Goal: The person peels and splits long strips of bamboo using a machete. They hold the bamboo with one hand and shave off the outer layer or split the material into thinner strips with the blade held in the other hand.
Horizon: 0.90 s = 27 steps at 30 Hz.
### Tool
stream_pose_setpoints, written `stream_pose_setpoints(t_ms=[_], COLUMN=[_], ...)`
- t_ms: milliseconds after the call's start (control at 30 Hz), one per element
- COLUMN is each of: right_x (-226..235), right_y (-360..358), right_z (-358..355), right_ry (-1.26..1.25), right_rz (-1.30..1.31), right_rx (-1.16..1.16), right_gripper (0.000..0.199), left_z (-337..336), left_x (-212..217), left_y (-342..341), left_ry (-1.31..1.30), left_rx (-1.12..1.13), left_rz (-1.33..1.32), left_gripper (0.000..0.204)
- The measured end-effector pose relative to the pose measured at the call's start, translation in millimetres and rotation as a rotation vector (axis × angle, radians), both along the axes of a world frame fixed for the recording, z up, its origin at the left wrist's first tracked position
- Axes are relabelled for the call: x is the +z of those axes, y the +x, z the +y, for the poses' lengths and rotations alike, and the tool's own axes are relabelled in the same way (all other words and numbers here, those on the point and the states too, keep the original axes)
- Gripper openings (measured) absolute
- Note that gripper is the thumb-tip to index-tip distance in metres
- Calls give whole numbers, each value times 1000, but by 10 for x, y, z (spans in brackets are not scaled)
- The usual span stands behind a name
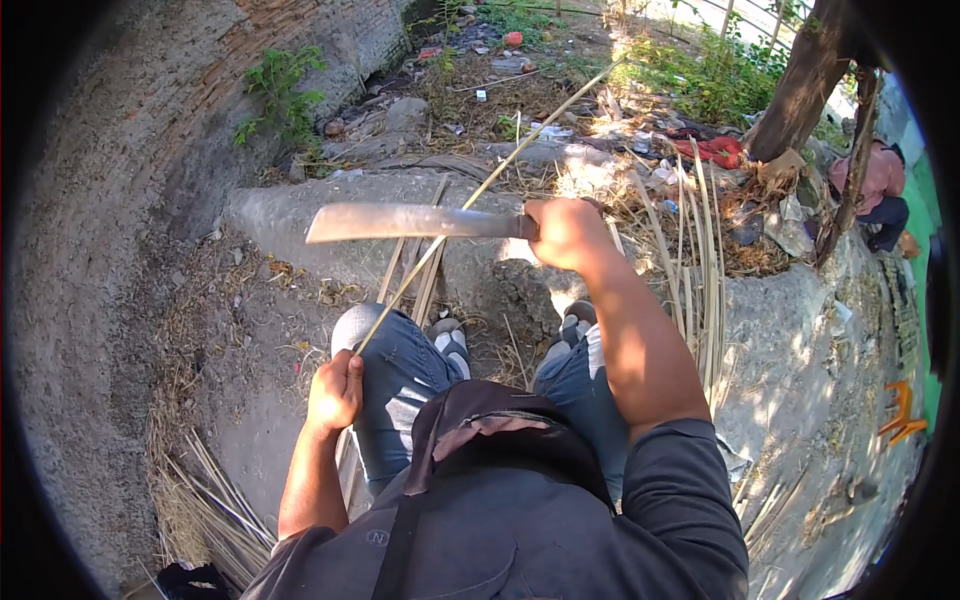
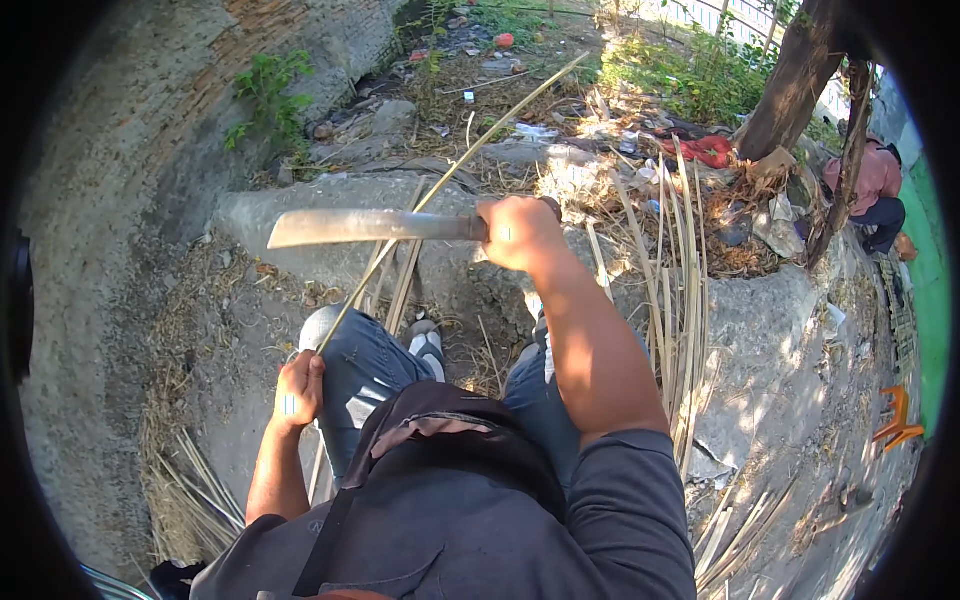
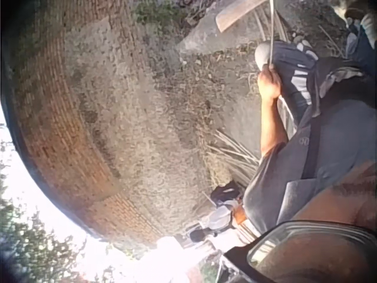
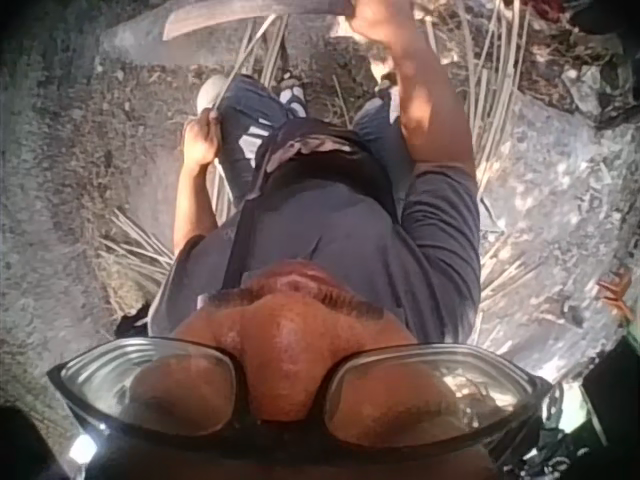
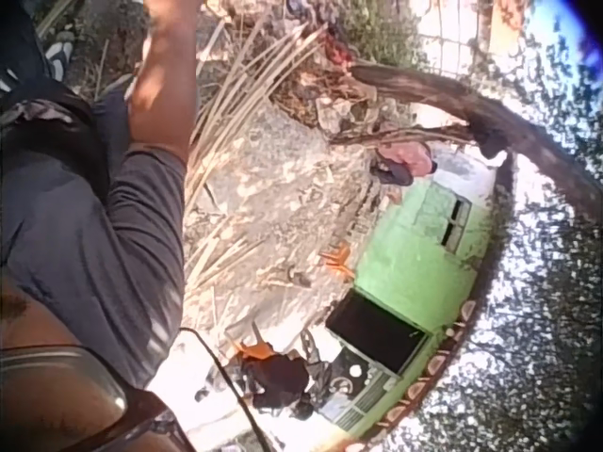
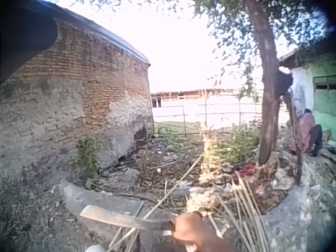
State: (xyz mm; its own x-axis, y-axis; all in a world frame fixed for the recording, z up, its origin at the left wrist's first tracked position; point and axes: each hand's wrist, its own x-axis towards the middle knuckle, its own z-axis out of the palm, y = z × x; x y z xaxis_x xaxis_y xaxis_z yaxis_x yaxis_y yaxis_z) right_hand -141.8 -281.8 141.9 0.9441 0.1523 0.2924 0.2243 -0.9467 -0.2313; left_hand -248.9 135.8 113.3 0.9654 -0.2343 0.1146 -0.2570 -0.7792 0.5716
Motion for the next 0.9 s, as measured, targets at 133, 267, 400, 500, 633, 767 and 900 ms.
stream_pose_setpoints(t_ms=[133, 267, 400, 500, 633, 767, 900], right_x=[-202, -3, 28, 77, -114, -189, -128], right_y=[180, -25, -113, -45, 195, 131, 103], right_z=[-461, -109, 170, 218, -489, -396, -384], right_ry=[460, 187, -87, -120, 342, 526, 528], right_rz=[233, 79, 100, 67, 93, 147, 299], right_rx=[-82, -198, 81, 123, -317, -337, -249], right_gripper=[18, 14, 12, 11, 18, 25, 25], left_z=[-14, 27, -107, -4, -56, -13, -16], left_x=[-38, -23, 102, 55, 30, 50, 107], left_y=[69, 63, 31, 24, 73, 55, 34], left_ry=[-8, 5, 7, 26, -12, 55, -38], left_rx=[-44, -38, -58, -38, -31, 9, 11], left_rz=[-22, -3, -28, -7, 28, 58, 96], left_gripper=[28, 28, 28, 29, 31, 33, 33])
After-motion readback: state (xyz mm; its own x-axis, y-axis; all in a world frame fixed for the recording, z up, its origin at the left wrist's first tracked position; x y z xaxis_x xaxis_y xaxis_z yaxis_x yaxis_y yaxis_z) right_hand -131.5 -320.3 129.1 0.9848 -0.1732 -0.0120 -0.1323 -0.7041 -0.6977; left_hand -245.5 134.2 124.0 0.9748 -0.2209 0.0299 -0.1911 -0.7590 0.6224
